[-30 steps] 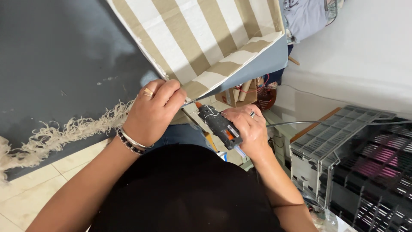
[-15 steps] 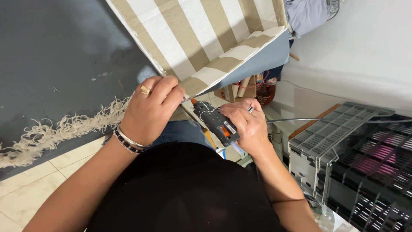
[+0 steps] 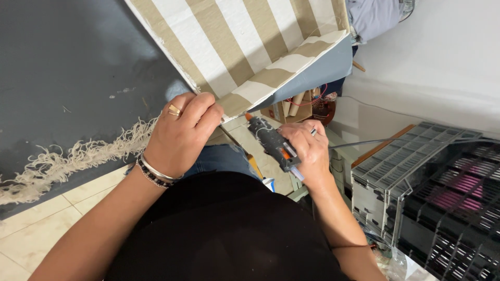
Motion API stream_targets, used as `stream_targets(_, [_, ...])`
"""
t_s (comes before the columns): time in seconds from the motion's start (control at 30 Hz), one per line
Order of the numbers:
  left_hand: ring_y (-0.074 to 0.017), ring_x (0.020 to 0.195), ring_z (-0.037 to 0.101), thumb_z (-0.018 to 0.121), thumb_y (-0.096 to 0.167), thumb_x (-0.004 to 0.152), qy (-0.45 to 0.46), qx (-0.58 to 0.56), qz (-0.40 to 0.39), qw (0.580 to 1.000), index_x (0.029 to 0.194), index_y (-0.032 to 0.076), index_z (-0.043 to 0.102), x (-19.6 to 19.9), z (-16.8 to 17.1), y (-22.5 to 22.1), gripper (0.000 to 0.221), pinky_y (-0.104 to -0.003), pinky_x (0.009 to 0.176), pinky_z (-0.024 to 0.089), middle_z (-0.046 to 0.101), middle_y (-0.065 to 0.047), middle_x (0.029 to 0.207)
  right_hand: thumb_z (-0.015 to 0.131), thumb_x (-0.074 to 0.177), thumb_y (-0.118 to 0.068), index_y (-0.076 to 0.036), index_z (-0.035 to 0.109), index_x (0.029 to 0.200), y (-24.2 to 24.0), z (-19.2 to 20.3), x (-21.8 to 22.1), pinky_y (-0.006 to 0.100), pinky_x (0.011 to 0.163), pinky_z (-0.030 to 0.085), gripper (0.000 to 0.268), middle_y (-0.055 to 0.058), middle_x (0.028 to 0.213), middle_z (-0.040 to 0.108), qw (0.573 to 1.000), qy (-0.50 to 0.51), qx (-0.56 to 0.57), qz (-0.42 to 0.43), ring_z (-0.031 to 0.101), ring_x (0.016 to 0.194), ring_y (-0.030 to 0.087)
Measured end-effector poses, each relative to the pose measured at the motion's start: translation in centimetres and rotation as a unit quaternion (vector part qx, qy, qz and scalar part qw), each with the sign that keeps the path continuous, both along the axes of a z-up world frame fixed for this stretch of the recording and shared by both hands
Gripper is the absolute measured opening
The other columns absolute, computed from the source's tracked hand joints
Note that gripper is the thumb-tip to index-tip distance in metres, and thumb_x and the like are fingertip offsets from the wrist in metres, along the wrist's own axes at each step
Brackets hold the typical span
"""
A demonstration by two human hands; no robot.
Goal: Applying decorative fringe to the edges of a fabric-covered box using a hot glue gun
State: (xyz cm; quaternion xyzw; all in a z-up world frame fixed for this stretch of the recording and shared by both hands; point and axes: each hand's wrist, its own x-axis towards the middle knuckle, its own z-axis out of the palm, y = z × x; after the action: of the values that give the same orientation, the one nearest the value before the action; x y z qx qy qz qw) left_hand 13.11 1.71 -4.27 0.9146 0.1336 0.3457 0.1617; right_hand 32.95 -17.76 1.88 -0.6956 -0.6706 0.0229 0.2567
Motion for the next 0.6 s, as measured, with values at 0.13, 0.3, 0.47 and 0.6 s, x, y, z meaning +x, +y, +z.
stream_targets(0.13, [-0.0246, 0.093, 0.061, 0.052, 0.018, 0.111, 0.007, -0.008, 0.0, 1.0, 0.101, 0.011, 0.062, 0.1, -0.1, -0.1, 0.016, -0.033, 0.088, 0.051, 0.053, -0.006, 0.101, 0.061, 0.103, -0.019, -0.007, 0.07, 0.097, 0.4, -0.5, -1.0, 0.04, 0.083, 0.052, 0.016, 0.008, 0.088, 0.07, 1.0, 0.003, 0.013, 0.003, 0.065, 0.071, 0.026])
stream_targets(0.3, [-0.0238, 0.093, 0.061, 0.052, 0.019, 0.111, 0.015, 0.003, 0.005, 1.0, 0.1, 0.012, 0.062, 0.0, -1.1, -0.3, 0.016, -0.033, 0.09, 0.051, 0.054, -0.005, 0.101, 0.064, 0.102, -0.016, -0.005, 0.07, 0.096, 0.4, -0.2, 0.2, 0.041, 0.082, 0.052, 0.014, 0.009, 0.086, 0.07, 1.0, -0.009, 0.012, 0.003, 0.066, 0.07, 0.027])
stream_targets(0.47, [-0.024, 0.091, 0.062, 0.052, 0.017, 0.112, 0.006, 0.004, 0.001, 1.0, 0.1, 0.011, 0.063, 0.0, -1.0, -0.2, 0.017, -0.033, 0.088, 0.053, 0.054, -0.006, 0.101, 0.065, 0.102, -0.019, -0.005, 0.07, 0.097, 0.1, 0.5, 1.1, 0.04, 0.082, 0.052, 0.015, 0.008, 0.088, 0.071, 1.0, -0.021, 0.01, -0.011, 0.066, 0.071, 0.027])
stream_targets(0.6, [-0.0248, 0.092, 0.062, 0.056, 0.018, 0.11, 0.009, 0.004, 0.003, 1.0, 0.1, 0.011, 0.064, 0.0, -1.0, -0.2, 0.015, -0.034, 0.089, 0.052, 0.056, -0.006, 0.101, 0.064, 0.102, -0.02, -0.005, 0.07, 0.097, -1.4, -1.4, 1.6, 0.041, 0.082, 0.052, 0.016, 0.009, 0.087, 0.07, 1.0, -0.005, 0.013, -0.027, 0.066, 0.071, 0.028])
